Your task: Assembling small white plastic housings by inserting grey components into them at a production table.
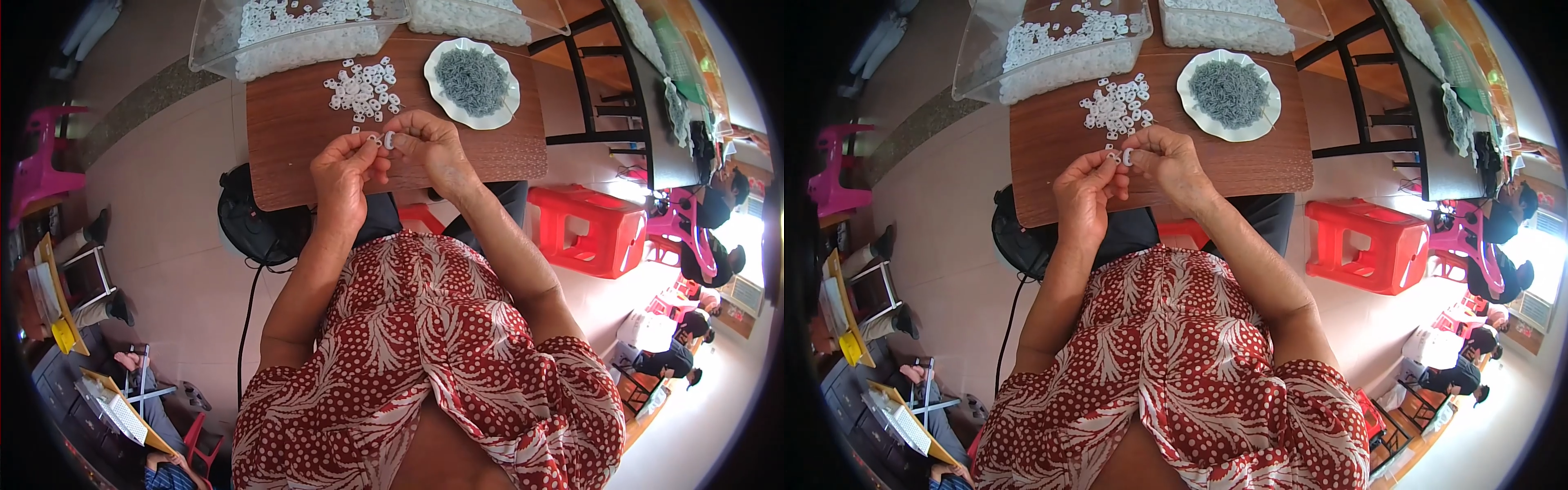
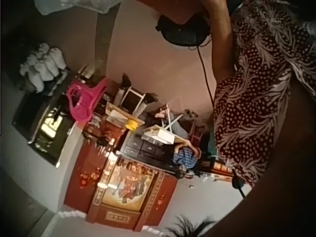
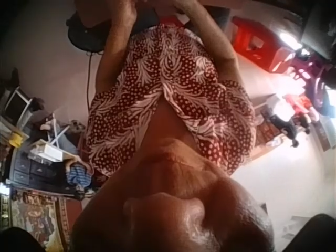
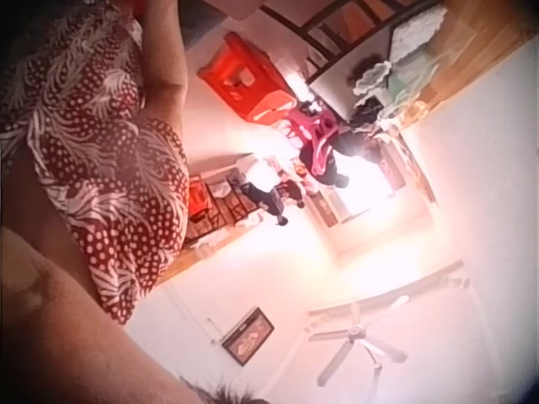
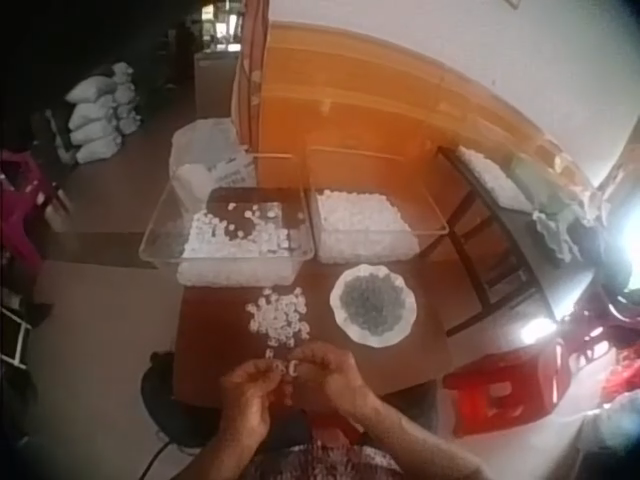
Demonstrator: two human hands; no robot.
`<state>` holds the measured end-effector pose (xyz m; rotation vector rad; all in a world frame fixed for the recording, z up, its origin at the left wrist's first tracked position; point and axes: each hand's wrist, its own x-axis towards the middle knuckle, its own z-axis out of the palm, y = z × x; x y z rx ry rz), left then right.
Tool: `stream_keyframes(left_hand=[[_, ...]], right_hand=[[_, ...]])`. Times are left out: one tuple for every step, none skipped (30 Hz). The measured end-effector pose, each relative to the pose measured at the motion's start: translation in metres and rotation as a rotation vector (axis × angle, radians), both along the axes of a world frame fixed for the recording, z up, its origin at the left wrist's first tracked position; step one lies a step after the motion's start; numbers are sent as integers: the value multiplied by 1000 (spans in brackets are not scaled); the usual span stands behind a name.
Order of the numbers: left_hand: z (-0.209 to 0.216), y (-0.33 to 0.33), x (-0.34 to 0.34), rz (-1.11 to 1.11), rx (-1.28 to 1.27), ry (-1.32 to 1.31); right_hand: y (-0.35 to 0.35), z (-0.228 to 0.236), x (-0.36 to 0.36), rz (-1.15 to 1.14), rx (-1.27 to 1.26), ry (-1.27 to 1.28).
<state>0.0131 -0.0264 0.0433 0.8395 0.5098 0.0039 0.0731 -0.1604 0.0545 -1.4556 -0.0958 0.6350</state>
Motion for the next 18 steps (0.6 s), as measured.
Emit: stream_keyframes(left_hand=[[1, -1, -1, -1, 5, -5], [3, -2, -2, -2, 10, -10], [4, -3, -2, -6, 12, -12], [5, -4, -3, -8, 8, -15], [6, -4, -4, -9, 5, -17], [7, -5, -5, -12, 7, -18], [9, -6, -6, -8, 6, -16], [10, -6, -6, -4, 6, -14], [10, -7, -7, -8, 6, -16], [10, -7, -7, -11, 7, -9], [11, -8, -8, -14, 8, -2], [11, -8, -8, -15, 9, -3], [12, -8, -9, -21, 14, 0], [13, -8, -9, -26, 20, 4], [14, -8, -10, -26, 20, 3], [15, -8, -10, -26, 46, 11], [16, -8, -10, -26, 72, 19], [15, -8, -11, -25, 72, 18]], right_hand=[[0, 3, -2, -24, 23, 17], [-1, 5, -4, -48, 46, 34], [-2, 7, -5, -52, 48, 31], [-5, 8, -5, -63, 33, 52], [-7, 10, -6, -75, 18, 74], [-7, 12, -6, -77, 20, 72], [-8, 15, -7, -72, -6, 39], [-8, 16, -8, -67, -32, 6], [-9, 15, -9, -70, -32, 4], [-10, 14, -10, -71, -9, 26], [-11, 12, -11, -71, 14, 48], [-13, 10, -11, -73, 14, 47], [-14, 7, -11, -61, 4, 40], [-15, 7, -11, -48, -6, 32], [-16, 8, -11, -49, -6, 32], [-16, 11, -11, -68, -6, 42], [-15, 13, -11, -87, -6, 52], [-14, 16, -11, -86, -6, 52]])
